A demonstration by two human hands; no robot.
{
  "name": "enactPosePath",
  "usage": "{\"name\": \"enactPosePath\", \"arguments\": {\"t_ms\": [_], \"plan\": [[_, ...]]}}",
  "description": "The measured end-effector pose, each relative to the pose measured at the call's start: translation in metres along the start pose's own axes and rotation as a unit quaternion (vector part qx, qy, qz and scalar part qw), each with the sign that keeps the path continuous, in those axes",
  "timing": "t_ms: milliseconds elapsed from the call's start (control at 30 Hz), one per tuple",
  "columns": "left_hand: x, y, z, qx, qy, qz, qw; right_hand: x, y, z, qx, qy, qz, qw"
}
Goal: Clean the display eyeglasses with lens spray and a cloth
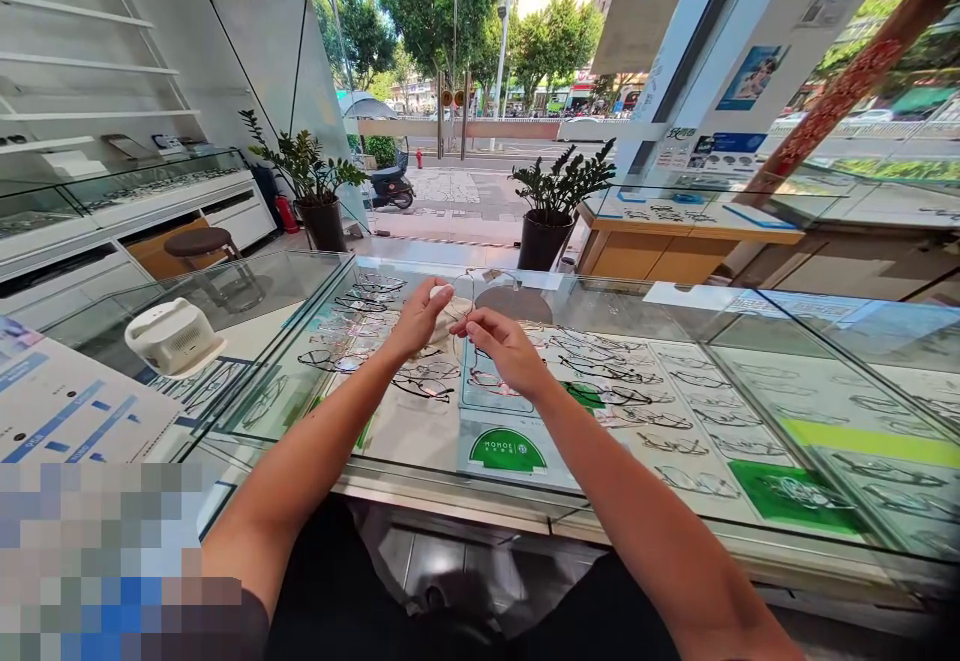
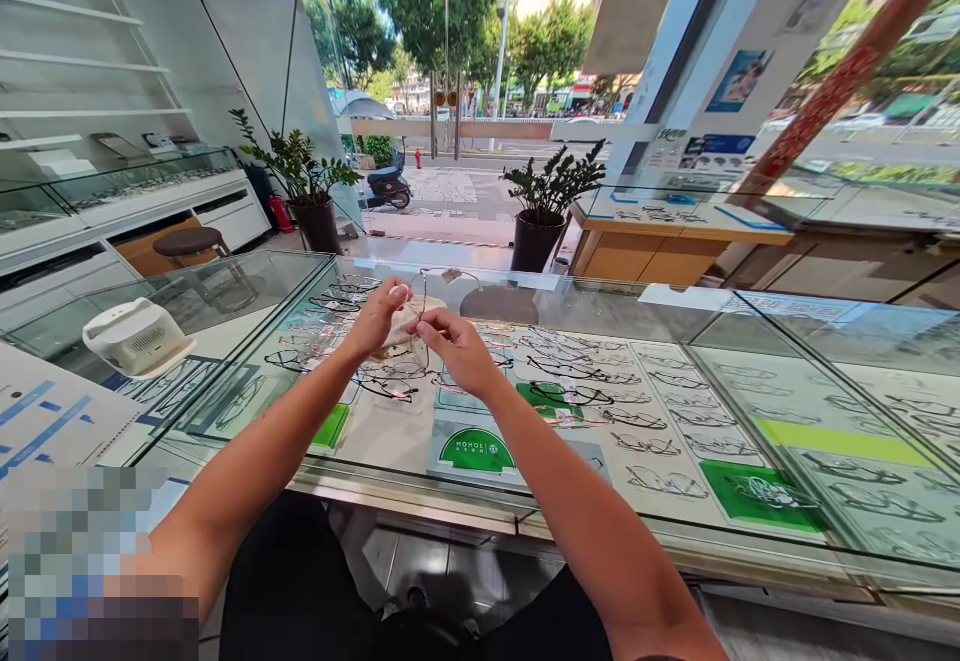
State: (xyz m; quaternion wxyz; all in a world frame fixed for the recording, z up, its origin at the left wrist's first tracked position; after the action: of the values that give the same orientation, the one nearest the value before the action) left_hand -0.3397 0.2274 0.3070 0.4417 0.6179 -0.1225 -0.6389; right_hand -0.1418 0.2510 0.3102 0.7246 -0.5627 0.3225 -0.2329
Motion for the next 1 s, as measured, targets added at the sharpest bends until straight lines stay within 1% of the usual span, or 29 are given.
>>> {"name": "enactPosePath", "arguments": {"t_ms": [67,200,300,433,533,633,700,767,833,900,1000], "plan": [[0.001,0.001,0.000,-0.002,-0.011,-0.012,1.000,0.000,0.001,-0.001,-0.002,-0.001,-0.002,1.000],[0.002,0.003,0.000,-0.017,0.003,-0.038,0.999,0.001,0.002,-0.003,-0.011,-0.010,0.000,1.000],[0.003,0.005,0.001,-0.056,-0.007,-0.041,0.998,0.000,0.002,-0.002,-0.030,-0.010,0.001,0.999],[0.006,0.013,0.002,-0.150,-0.047,-0.084,0.984,-0.004,0.003,0.005,-0.090,0.030,-0.002,0.996],[0.009,0.018,0.001,-0.180,-0.088,-0.117,0.973,-0.007,0.007,0.008,-0.130,0.067,-0.013,0.989],[0.011,0.020,-0.004,-0.187,-0.133,-0.134,0.964,-0.008,0.009,0.008,-0.154,0.071,-0.019,0.985],[0.012,0.020,-0.006,-0.195,-0.143,-0.141,0.960,-0.008,0.009,0.008,-0.164,0.068,-0.018,0.984],[0.011,0.017,-0.003,-0.195,-0.128,-0.144,0.962,-0.008,0.009,0.008,-0.169,0.072,-0.019,0.983],[0.006,0.009,0.007,-0.179,-0.095,-0.134,0.970,-0.009,0.009,0.009,-0.176,0.079,-0.025,0.981],[-0.002,-0.003,0.024,-0.161,-0.048,-0.111,0.980,-0.009,0.009,0.011,-0.184,0.089,-0.031,0.978],[-0.016,-0.027,0.062,-0.167,0.037,-0.059,0.984,-0.010,0.012,0.014,-0.186,0.099,-0.030,0.977]]}}
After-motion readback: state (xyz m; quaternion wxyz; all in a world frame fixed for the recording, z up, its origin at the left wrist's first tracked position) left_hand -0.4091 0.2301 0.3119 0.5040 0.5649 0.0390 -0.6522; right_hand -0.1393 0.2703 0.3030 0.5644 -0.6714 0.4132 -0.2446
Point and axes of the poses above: each hand's wrist, its own x-axis away from the middle knuckle, its own z-axis out of the back of the hand, y = z × x, the point moved 1 cm from there along -x, towards the middle knuckle, and after that the axes turned 13 degrees about -z, right-handed, at the moved point
